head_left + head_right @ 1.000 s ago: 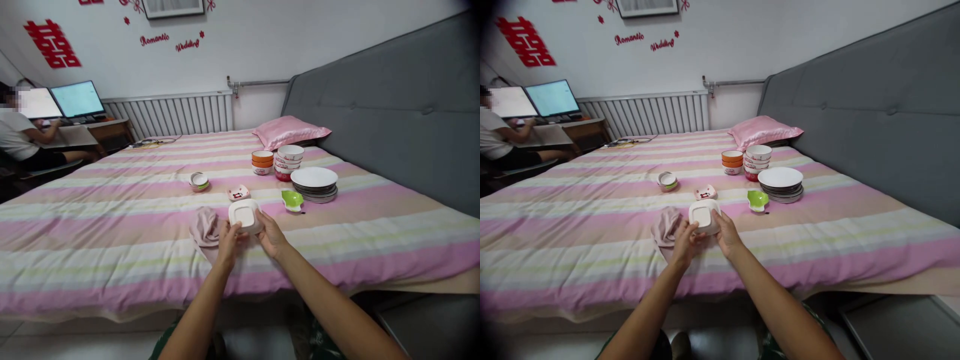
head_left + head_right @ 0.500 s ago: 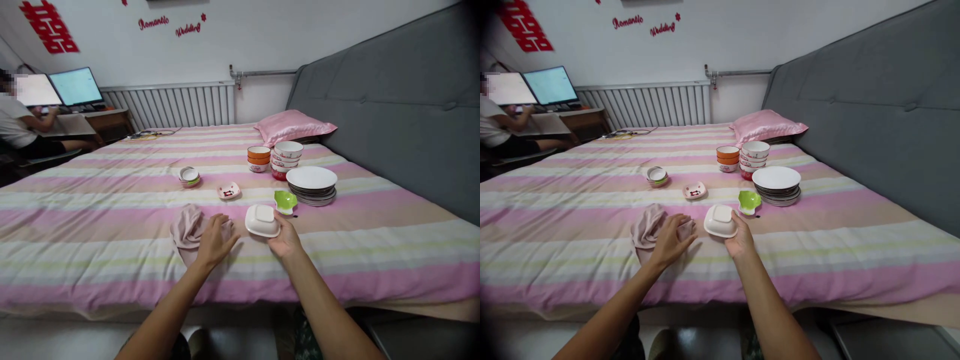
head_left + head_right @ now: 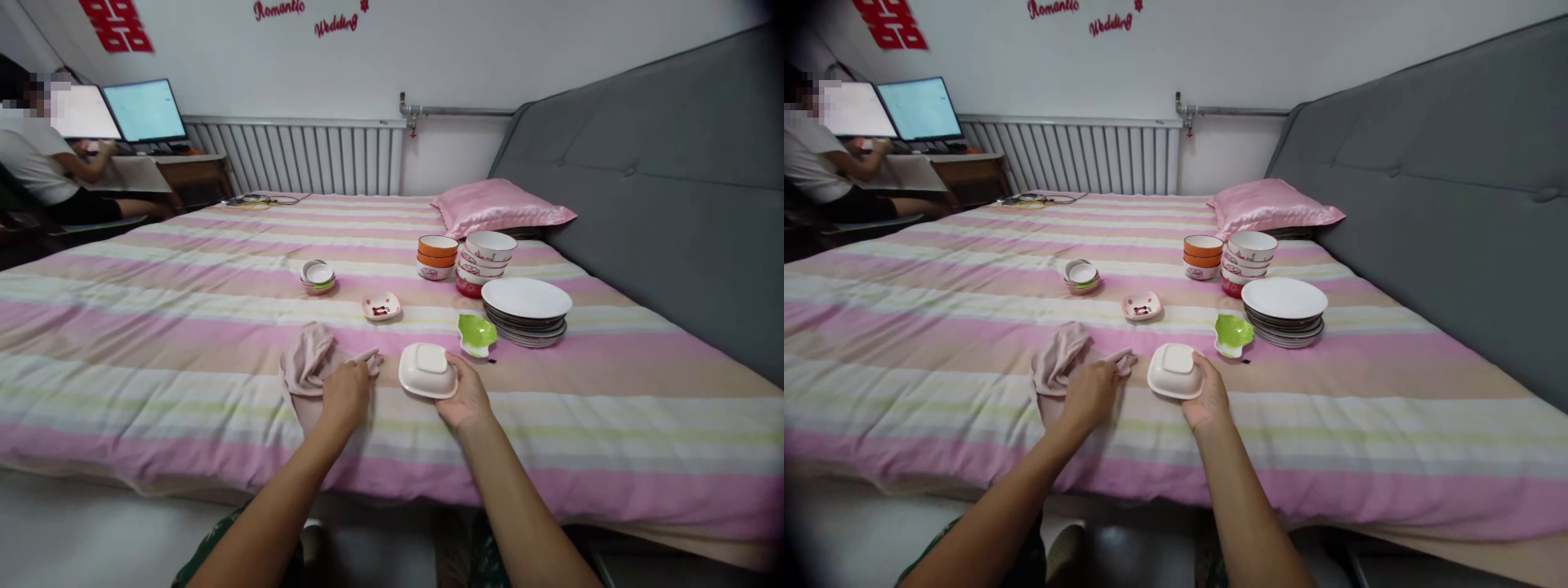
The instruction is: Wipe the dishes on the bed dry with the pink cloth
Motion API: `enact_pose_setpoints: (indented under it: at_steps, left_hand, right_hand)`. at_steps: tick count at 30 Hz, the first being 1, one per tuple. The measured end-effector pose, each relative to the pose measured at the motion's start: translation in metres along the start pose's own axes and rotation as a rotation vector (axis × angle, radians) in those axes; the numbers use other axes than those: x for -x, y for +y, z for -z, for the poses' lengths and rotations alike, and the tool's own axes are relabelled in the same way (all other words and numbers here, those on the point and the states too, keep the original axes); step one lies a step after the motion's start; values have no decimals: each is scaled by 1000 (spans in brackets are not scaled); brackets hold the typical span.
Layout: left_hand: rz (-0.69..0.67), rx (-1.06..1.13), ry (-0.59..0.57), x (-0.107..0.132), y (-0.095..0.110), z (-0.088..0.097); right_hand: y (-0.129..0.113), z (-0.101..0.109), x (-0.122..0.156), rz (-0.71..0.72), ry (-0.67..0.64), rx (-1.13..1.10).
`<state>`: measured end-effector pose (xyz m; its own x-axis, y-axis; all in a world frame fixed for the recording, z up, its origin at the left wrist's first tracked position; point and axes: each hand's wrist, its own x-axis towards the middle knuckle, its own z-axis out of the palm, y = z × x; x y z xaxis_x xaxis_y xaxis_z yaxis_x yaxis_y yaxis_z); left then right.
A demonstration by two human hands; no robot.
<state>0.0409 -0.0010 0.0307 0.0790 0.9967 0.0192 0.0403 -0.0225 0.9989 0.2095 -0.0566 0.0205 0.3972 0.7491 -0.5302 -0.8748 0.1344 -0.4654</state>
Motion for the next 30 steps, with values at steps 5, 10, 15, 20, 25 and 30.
enact_pose_setpoints:
  at_steps: [5,10,15,20,25,30]
  left_hand:
    - [103,66,-117,-12,15,16]
    - [149,294,-207,0,26,11]
    - [-130,238,-233,33,14,-19]
    - [-433,27,-160,55,-1,-36]
    - [-598,-156,-186,57,-10,-41]
    - [-796,-444,-233,52,-16,-41]
  right_hand:
    - [1,-2,2,-29,19,11]
    - [5,-9,11,-18,-61,-18]
    - [7,-19,17,-22,-70,-83]
    - [11,-21,14,-2,-85,-139]
    - [16,-21,17,-46,-126,-105]
    - [17,-24,24,-10,-102,-111]
